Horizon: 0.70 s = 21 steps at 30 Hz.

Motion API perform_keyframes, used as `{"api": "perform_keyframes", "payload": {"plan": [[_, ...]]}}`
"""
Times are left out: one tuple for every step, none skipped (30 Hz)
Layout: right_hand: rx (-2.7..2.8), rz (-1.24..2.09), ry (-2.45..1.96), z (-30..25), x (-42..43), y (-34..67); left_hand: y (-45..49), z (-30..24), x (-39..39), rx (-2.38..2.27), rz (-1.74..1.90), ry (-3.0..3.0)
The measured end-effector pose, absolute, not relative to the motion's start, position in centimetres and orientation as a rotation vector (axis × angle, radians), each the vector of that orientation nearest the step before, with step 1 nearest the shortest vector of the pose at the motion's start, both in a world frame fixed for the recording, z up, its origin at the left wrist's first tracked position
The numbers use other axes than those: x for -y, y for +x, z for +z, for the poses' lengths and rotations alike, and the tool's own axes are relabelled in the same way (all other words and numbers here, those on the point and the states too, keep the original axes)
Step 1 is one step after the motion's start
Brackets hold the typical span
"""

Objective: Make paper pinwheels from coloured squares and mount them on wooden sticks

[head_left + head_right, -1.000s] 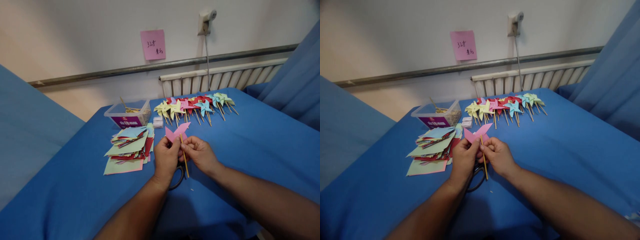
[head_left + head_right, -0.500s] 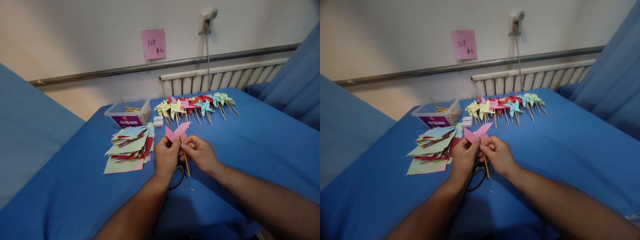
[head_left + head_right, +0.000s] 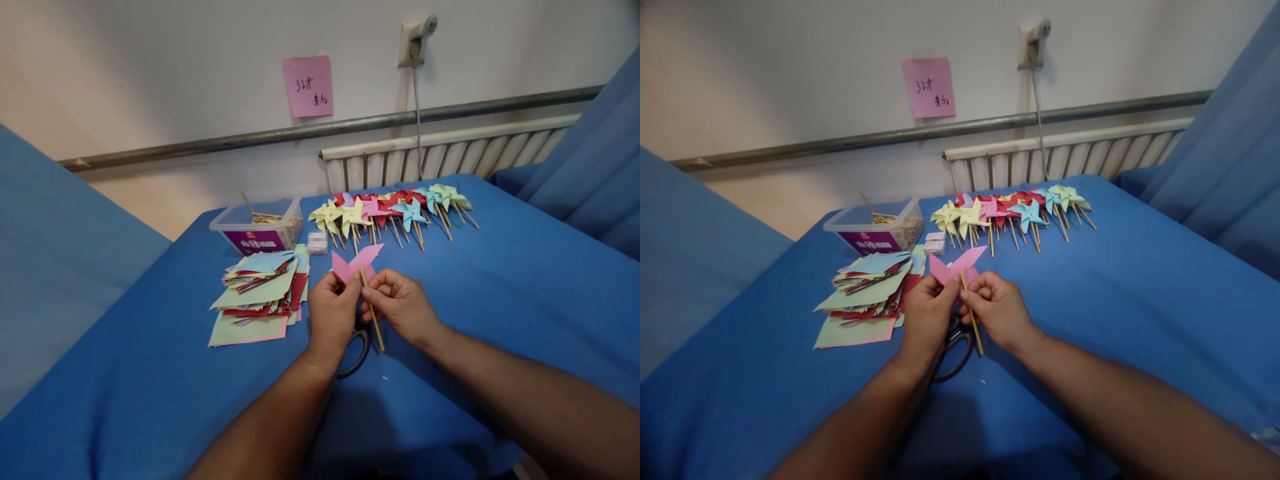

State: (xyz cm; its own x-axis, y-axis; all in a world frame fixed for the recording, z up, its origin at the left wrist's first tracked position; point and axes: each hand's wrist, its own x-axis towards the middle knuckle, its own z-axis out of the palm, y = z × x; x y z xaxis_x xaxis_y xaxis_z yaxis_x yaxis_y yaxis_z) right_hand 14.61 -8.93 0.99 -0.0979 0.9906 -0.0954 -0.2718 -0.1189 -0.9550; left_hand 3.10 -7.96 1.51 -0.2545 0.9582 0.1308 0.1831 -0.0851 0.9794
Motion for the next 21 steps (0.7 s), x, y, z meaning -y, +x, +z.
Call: {"api": "perform_keyframes", "payload": {"plan": [[1.002,1.471,-1.037,1.01,8.93,14.62,3.08,1.54,7.97,-1.493,1.405,1.286],[1.0,1.473,-1.04,1.03,8.92,14.64,3.07,1.58,7.98,-1.5,1.403,1.289],[0.999,1.473,-1.044,1.06,8.91,14.64,3.06,1.63,7.98,-1.508,1.402,1.293],[0.999,1.473,-1.047,1.09,8.9,14.64,3.06,1.68,7.98,-1.517,1.403,1.297],[1.001,1.472,-1.048,1.12,8.9,14.62,3.07,1.74,7.98,-1.523,1.404,1.299],[1.003,1.471,-1.048,1.16,8.9,14.61,3.07,1.8,7.98,-1.524,1.407,1.301],[1.006,1.47,-1.049,1.18,8.9,14.59,3.08,1.87,7.97,-1.52,1.411,1.299],[1.008,1.466,-1.051,1.2,8.91,14.57,3.09,1.93,7.97,-1.511,1.416,1.293],[1.012,1.459,-1.052,1.19,8.91,14.55,3.1,1.98,7.96,-1.498,1.42,1.284],[1.015,1.449,-1.052,1.17,8.92,14.54,3.11,2.02,7.95,-1.486,1.421,1.273],[1.018,1.434,-1.053,1.12,8.92,14.54,3.11,2.06,7.94,-1.48,1.42,1.266],[1.023,1.419,-1.056,1.05,8.91,14.54,3.11,2.07,7.93,-1.481,1.42,1.264],[1.029,1.407,-1.061,0.97,8.91,14.54,3.11,2.07,7.92,-1.488,1.417,1.268],[1.038,1.397,-1.068,0.88,8.9,14.54,3.1,2.04,7.9,-1.497,1.414,1.276],[1.048,1.388,-1.077,0.78,8.91,14.55,3.09,1.99,7.88,-1.506,1.412,1.286],[1.063,1.375,-1.085,0.68,8.93,14.56,3.07,1.92,7.86,-1.514,1.411,1.296],[1.084,1.354,-1.087,0.58,8.97,14.58,3.05,1.83,7.83,-1.513,1.408,1.301],[1.111,1.324,-1.084,0.48,9.02,14.6,3.03,1.73,7.81,-1.504,1.404,1.299],[1.145,1.287,-1.079,0.39,9.08,14.63,3.02,1.63,7.78,-1.488,1.4,1.291],[1.185,1.245,-1.074,0.3,9.15,14.68,3.01,1.54,7.76,-1.47,1.397,1.279],[1.229,1.199,-1.073,0.22,9.22,14.73,3.01,1.48,7.75,-1.456,1.394,1.266]]}}
